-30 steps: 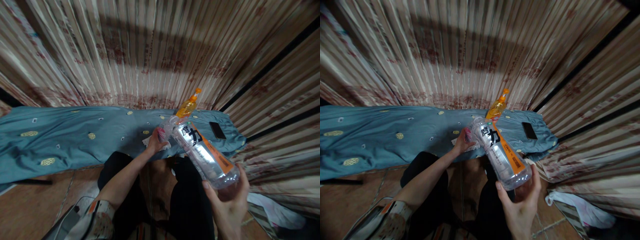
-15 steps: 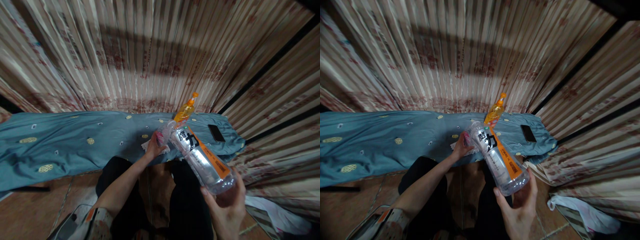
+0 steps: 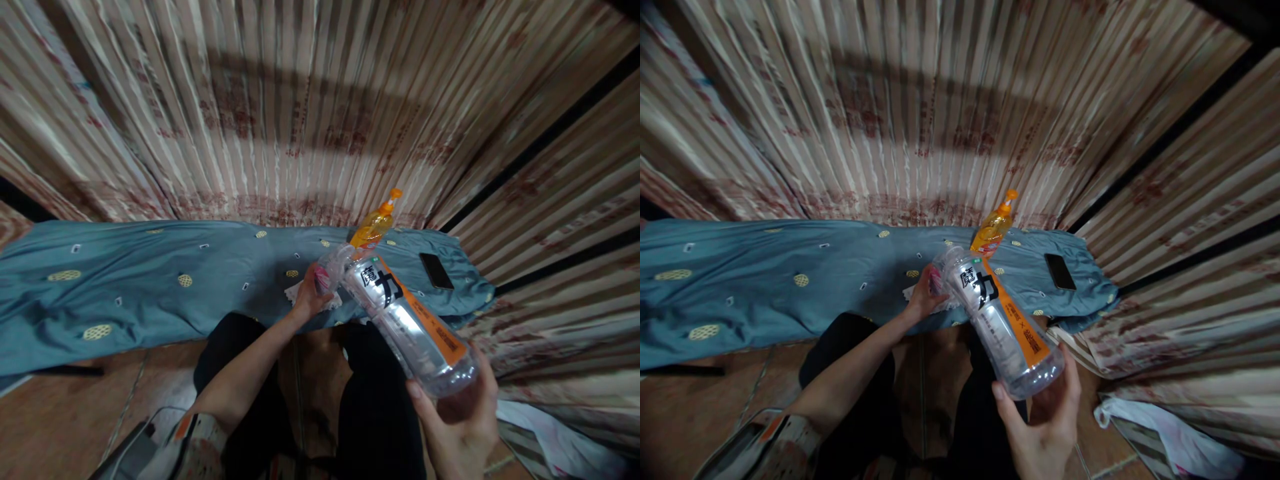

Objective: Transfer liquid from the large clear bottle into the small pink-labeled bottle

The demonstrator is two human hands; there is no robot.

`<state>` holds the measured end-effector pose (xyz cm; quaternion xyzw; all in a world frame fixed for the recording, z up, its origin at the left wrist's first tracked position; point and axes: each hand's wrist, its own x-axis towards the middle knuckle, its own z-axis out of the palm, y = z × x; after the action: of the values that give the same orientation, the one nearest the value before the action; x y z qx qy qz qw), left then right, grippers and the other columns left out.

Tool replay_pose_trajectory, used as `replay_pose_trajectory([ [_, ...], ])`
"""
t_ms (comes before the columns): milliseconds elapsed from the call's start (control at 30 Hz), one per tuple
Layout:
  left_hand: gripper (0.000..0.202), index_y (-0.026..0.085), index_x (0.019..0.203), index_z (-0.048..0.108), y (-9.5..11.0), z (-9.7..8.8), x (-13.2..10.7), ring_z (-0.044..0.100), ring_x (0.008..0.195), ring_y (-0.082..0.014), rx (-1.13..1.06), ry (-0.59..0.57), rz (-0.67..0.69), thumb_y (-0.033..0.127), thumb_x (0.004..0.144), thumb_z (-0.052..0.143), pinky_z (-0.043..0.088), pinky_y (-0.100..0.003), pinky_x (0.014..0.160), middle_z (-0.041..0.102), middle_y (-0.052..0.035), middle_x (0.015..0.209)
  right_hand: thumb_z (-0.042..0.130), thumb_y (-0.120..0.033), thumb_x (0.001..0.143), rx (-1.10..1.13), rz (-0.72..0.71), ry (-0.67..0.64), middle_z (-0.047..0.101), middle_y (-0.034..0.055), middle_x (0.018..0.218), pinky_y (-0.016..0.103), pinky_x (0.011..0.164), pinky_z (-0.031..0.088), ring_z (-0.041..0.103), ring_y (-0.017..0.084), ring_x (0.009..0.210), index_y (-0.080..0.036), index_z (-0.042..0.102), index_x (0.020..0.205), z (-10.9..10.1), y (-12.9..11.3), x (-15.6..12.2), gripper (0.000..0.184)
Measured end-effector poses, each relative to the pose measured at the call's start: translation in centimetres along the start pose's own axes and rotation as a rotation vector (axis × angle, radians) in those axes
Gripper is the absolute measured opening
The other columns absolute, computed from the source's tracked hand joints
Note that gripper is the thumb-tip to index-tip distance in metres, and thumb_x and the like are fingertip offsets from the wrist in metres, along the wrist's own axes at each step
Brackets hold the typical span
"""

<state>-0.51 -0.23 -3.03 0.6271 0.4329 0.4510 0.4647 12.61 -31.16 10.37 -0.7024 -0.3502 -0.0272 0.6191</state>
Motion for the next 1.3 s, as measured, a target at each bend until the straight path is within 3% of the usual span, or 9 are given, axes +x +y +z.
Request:
replay_pose_trajectory([
  [200, 0.098, 0.024, 0.161, 0.077, 0.4, -0.2, -0.2, 0.073, 0.174, -0.0512, 0.041, -0.06, -0.025, 0.013, 0.069, 0.112, 0.055, -0.074, 0.155, 0.084, -0.0165, 0.169, 0.115, -0.069, 0.086, -0.003, -0.012, 0.006, 0.072, 0.0248, 0.178, 0.08, 0.147, 0.055, 0.075, 0.05, 0.163, -0.023, 0.06, 0.191, -0.1, 0.0, 0.4, 0.127],
  [300, 0.101, 0.024, 0.164, 0.074, 0.3, -0.3, -0.2, 0.074, 0.173, -0.0506, 0.056, -0.083, -0.01, 0.014, 0.071, 0.112, 0.054, -0.077, 0.155, 0.083, -0.0173, 0.172, 0.116, -0.072, 0.083, -0.009, 0.017, 0.006, 0.069, 0.0266, 0.182, 0.079, 0.139, 0.062, 0.077, 0.05, 0.159, -0.025, 0.051, 0.199, -0.2, 0.2, 0.3, 0.141],
  [467, 0.103, 0.023, 0.166, 0.073, -0.4, 0.0, -0.2, 0.075, 0.171, -0.0515, 0.076, -0.075, 0.029, 0.018, 0.072, 0.114, 0.055, -0.077, 0.153, 0.083, -0.0204, 0.169, 0.12, -0.073, 0.074, -0.019, 0.038, 0.038, 0.078, 0.0303, 0.166, 0.077, 0.118, 0.074, 0.085, 0.05, 0.137, -0.022, 0.04, 0.206, -0.3, 0.3, 0.1, 0.163],
  [733, 0.112, 0.024, 0.169, 0.068, -1.1, 0.2, 0.0, 0.079, 0.164, -0.0506, 0.086, -0.082, 0.045, 0.025, 0.069, 0.117, 0.061, -0.078, 0.147, 0.08, -0.0216, 0.173, 0.115, -0.078, 0.08, -0.084, -0.062, 0.036, 0.084, 0.0249, 0.155, 0.055, 0.098, 0.08, 0.09, 0.042, 0.124, -0.022, 0.055, 0.197, -0.3, -0.8, 0.4, 0.143],
  [900, 0.108, 0.028, 0.167, 0.068, -1.0, 0.2, 0.0, 0.078, 0.165, -0.05, 0.07, -0.075, 0.053, 0.023, 0.07, 0.115, 0.06, -0.079, 0.148, 0.081, -0.0199, 0.172, 0.114, -0.08, 0.08, -0.086, -0.023, 0.018, 0.086, 0.0259, 0.153, 0.06, 0.102, 0.08, 0.091, 0.044, 0.124, -0.02, 0.052, 0.198, -0.3, -0.9, 0.6, 0.145],
  [1033, 0.107, 0.03, 0.166, 0.068, -0.8, 0.2, 0.0, 0.079, 0.165, -0.0486, 0.052, -0.078, 0.052, 0.023, 0.07, 0.115, 0.06, -0.077, 0.149, 0.081, -0.0186, 0.172, 0.111, -0.085, 0.081, -0.144, -0.067, 0.029, 0.088, 0.0252, 0.147, 0.055, 0.095, 0.081, 0.093, 0.042, 0.116, -0.019, 0.056, 0.194, -0.3, -1.3, 0.8, 0.141],
  [1167, 0.111, 0.027, 0.169, 0.066, -0.5, 0.2, -0.1, 0.078, 0.165, -0.0471, 0.066, -0.091, 0.034, 0.022, 0.07, 0.115, 0.06, -0.073, 0.148, 0.08, -0.0191, 0.173, 0.108, -0.085, 0.085, -0.151, -0.112, 0.034, 0.088, 0.0244, 0.148, 0.054, 0.097, 0.081, 0.093, 0.041, 0.119, -0.019, 0.059, 0.191, -0.3, -1.8, 1.0, 0.134],
  [1300, 0.109, 0.025, 0.17, 0.065, -0.1, 0.1, -0.2, 0.081, 0.161, -0.0467, 0.06, -0.093, 0.036, 0.025, 0.072, 0.115, 0.064, -0.07, 0.144, 0.081, -0.0183, 0.173, 0.113, -0.083, 0.081, -0.144, -0.118, 0.031, 0.089, 0.0245, 0.148, 0.052, 0.093, 0.081, 0.093, 0.042, 0.118, -0.018, 0.059, 0.192, -0.4, -1.8, 1.0, 0.14],
])
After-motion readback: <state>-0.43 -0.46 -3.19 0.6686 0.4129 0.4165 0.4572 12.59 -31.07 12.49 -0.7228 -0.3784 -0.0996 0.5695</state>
